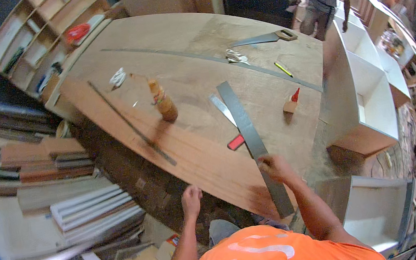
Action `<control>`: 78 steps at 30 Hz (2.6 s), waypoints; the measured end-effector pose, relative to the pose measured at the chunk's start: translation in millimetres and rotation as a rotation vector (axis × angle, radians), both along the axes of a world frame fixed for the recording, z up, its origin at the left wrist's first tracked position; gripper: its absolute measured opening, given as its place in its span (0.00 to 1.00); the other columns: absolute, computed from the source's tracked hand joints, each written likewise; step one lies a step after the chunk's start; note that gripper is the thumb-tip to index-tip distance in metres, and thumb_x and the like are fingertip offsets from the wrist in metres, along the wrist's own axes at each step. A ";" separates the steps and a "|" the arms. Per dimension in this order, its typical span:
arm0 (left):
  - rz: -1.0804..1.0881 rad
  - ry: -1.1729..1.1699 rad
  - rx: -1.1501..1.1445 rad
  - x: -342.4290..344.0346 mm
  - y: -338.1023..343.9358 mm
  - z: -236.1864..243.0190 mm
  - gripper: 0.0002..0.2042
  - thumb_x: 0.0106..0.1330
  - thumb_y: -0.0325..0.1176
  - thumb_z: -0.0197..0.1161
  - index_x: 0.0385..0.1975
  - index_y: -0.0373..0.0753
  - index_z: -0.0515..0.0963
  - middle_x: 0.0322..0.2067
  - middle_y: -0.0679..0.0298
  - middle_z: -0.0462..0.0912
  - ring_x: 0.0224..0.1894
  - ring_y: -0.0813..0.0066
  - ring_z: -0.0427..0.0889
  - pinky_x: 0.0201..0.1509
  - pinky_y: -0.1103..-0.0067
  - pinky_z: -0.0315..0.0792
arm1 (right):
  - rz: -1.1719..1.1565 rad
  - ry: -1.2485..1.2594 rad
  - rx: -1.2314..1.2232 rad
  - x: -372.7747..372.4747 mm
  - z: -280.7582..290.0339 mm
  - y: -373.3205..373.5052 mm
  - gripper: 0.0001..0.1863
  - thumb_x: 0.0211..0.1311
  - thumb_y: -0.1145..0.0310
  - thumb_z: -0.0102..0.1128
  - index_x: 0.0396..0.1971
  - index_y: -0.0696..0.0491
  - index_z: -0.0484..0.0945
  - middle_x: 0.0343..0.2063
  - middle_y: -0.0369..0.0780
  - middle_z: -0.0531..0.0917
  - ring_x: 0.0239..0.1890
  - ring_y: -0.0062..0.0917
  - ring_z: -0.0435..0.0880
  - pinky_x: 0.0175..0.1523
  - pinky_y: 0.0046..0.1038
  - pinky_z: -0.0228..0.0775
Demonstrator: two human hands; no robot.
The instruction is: The person uses a power sander on the edges of a white cabinet, then switches to a hand file and sanding block to smooth the edges. They wipe the surface with a cloth and apply a liquid from a bottle to the edges.
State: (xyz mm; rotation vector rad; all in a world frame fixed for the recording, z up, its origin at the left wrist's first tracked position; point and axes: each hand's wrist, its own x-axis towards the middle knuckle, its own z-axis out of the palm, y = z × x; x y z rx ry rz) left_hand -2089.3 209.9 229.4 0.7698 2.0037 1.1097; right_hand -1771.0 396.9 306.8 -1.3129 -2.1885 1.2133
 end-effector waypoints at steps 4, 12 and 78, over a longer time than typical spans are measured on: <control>-0.099 0.278 0.131 -80.1 185.9 -15.9 0.17 0.71 0.42 0.55 0.30 0.33 0.77 0.28 0.50 0.83 0.30 0.54 0.82 0.34 0.66 0.73 | -0.208 0.008 -0.096 -84.6 7.6 105.9 0.21 0.61 0.61 0.63 0.50 0.59 0.80 0.32 0.46 0.86 0.34 0.29 0.84 0.44 0.32 0.76; -0.193 0.552 0.008 -84.0 277.7 -42.4 0.14 0.68 0.46 0.56 0.30 0.42 0.79 0.31 0.58 0.83 0.32 0.49 0.81 0.35 0.58 0.74 | -0.549 -0.041 0.217 -187.3 -94.3 401.5 0.39 0.52 0.60 0.71 0.62 0.61 0.67 0.42 0.56 0.82 0.44 0.46 0.83 0.51 0.41 0.75; -2.522 1.046 -0.283 528.9 22.5 -34.4 0.24 0.65 0.39 0.61 0.58 0.31 0.73 0.47 0.45 0.82 0.50 0.51 0.82 0.55 0.66 0.75 | -3.086 -0.418 -0.261 199.8 -401.3 -907.6 0.29 0.63 0.64 0.65 0.59 0.60 0.65 0.48 0.54 0.80 0.51 0.49 0.79 0.55 0.41 0.70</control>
